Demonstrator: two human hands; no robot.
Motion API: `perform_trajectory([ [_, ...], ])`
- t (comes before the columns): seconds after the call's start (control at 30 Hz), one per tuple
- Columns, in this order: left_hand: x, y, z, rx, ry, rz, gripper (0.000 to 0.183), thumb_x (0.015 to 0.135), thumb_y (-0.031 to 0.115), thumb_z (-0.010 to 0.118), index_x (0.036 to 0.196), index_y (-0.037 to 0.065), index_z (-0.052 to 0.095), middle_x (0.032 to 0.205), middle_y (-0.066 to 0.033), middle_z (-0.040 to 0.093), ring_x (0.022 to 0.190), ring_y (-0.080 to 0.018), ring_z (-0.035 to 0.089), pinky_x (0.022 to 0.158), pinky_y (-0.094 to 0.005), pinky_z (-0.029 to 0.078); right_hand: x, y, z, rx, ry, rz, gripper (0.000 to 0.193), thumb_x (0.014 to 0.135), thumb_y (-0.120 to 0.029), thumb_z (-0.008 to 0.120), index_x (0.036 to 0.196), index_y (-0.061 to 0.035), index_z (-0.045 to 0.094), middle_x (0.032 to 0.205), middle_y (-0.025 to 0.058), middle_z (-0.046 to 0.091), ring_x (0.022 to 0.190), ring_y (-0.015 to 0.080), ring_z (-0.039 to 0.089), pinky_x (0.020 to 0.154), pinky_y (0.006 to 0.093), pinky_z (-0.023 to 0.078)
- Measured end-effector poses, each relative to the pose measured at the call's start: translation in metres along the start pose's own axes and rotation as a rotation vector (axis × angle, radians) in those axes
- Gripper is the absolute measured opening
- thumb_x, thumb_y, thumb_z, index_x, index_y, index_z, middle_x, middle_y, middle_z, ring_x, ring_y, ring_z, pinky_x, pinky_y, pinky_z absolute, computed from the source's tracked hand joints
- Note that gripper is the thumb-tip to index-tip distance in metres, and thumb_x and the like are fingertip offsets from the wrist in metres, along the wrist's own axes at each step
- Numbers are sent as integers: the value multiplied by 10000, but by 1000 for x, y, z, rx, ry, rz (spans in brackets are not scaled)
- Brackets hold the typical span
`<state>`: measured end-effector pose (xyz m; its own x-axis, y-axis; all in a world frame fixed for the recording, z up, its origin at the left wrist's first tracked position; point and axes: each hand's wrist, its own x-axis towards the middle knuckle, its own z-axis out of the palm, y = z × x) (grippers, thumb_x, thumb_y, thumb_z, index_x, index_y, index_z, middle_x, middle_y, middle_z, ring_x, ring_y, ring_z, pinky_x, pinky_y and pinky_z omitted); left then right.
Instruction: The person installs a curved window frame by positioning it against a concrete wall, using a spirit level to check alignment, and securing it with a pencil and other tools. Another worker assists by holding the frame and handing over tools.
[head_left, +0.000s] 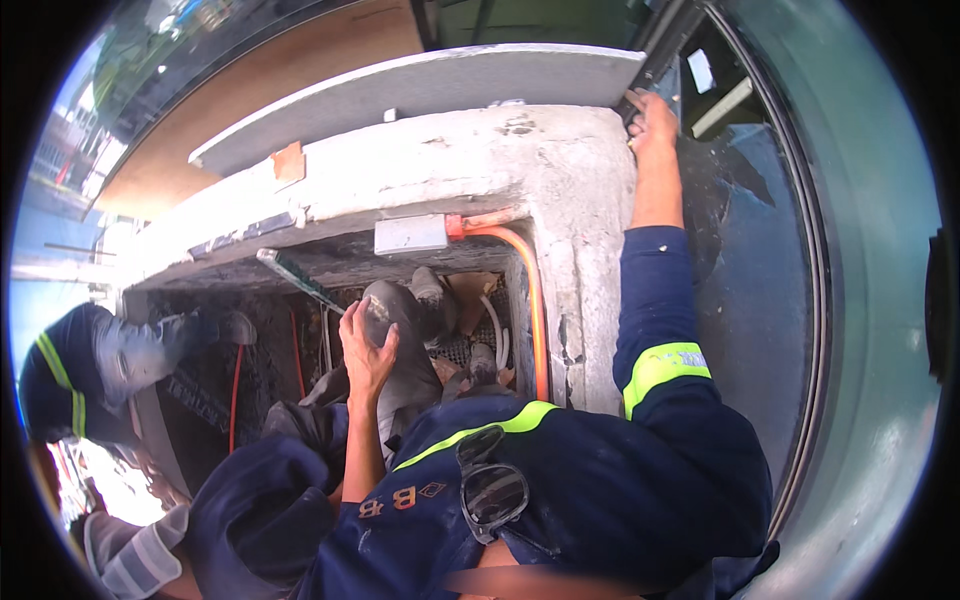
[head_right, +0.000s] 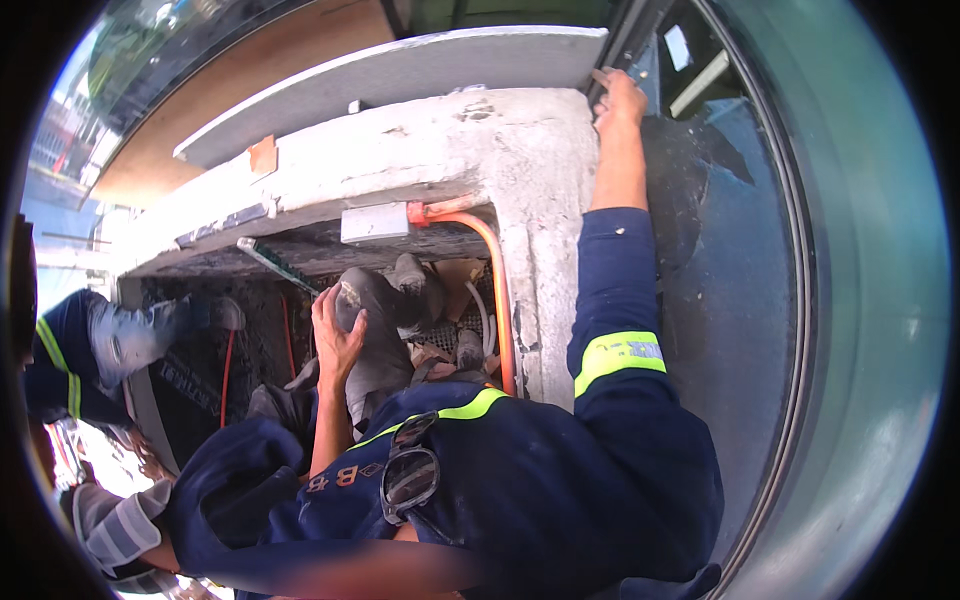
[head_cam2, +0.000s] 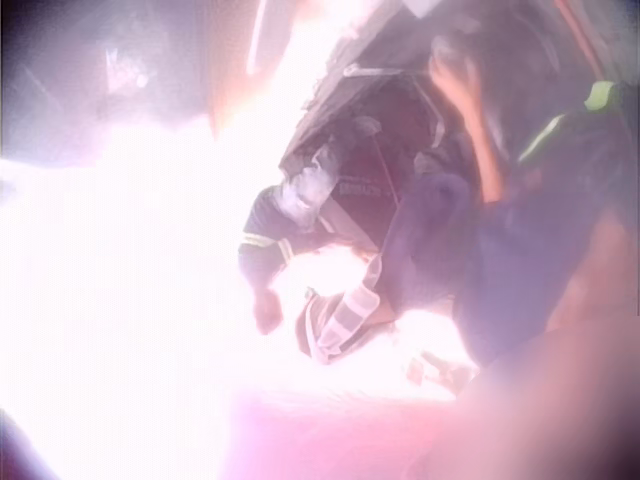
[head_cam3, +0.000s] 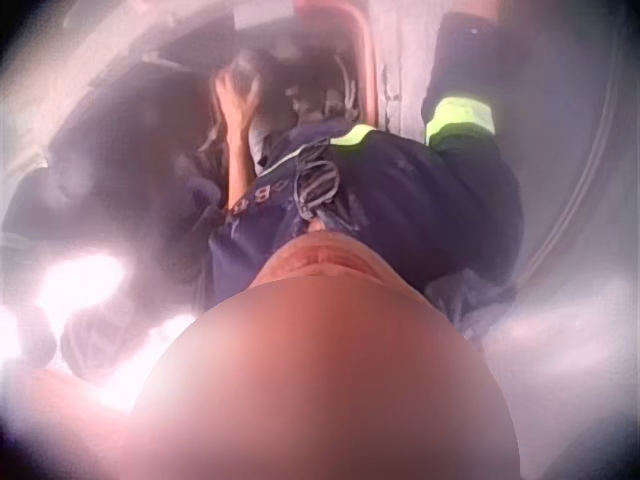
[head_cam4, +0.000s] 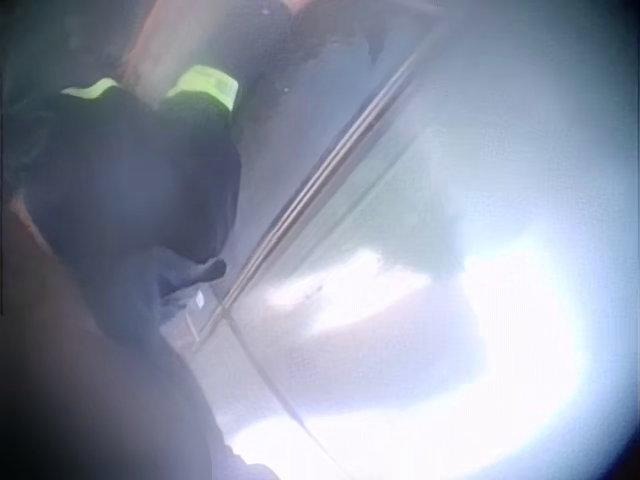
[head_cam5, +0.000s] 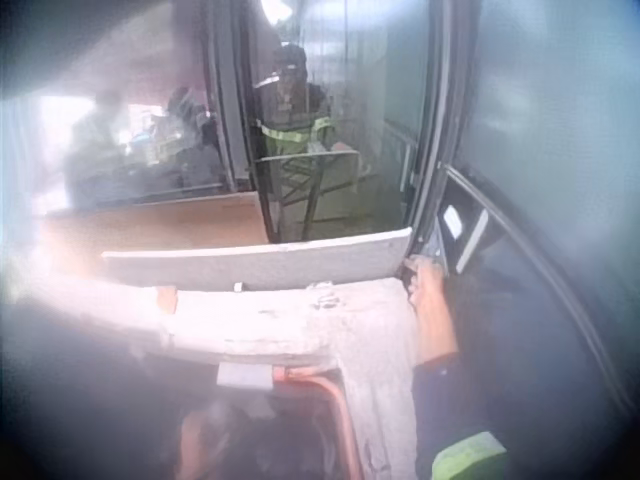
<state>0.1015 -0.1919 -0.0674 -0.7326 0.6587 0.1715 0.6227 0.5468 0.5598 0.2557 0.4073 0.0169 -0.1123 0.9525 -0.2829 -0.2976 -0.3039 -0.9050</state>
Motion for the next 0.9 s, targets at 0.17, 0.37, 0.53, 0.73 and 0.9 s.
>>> perform_trajectory([
  [0.17,23,-9,30,194,-158,30,700,867,235,795,1506,72,562,1469,-207,565,1339,-427,536,1111,-554,453,-5,-7,2,7,34,15,349,994,-348,664,1175,-56,607,907,54,563,554,106,392,460,293,311],
  [0.37,37,18,47,245,-169,23,543,915,238,753,1422,77,644,1398,-192,633,1294,-413,579,1097,-555,457,-4,-26,-37,323,-260,-16,338,1070,-271,631,1237,13,705,918,57,638,732,154,563,650,337,478],
  [0.53,82,112,33,-248,123,380,368,947,15,706,1314,48,707,1182,-193,715,1087,-368,701,956,-451,568,-23,-53,-57,297,-800,-39,488,1079,-329,701,1360,67,650,1021,37,629,833,114,540,717,269,469],
  [0.73,173,273,33,-308,41,524,529,1112,331,582,1532,15,524,1264,-271,668,1055,-341,694,977,-496,560,-49,-36,-16,175,-1211,-24,477,1019,-274,790,1345,61,693,1042,53,718,794,41,683,634,155,542],
  [0.9,201,325,57,-646,-187,378,514,1105,255,566,1535,-9,466,1182,-385,697,1144,-525,695,977,-562,554,-63,-23,12,0,-1293,6,491,1035,-276,766,1389,53,675,1176,84,763,934,151,760,838,246,615],
])
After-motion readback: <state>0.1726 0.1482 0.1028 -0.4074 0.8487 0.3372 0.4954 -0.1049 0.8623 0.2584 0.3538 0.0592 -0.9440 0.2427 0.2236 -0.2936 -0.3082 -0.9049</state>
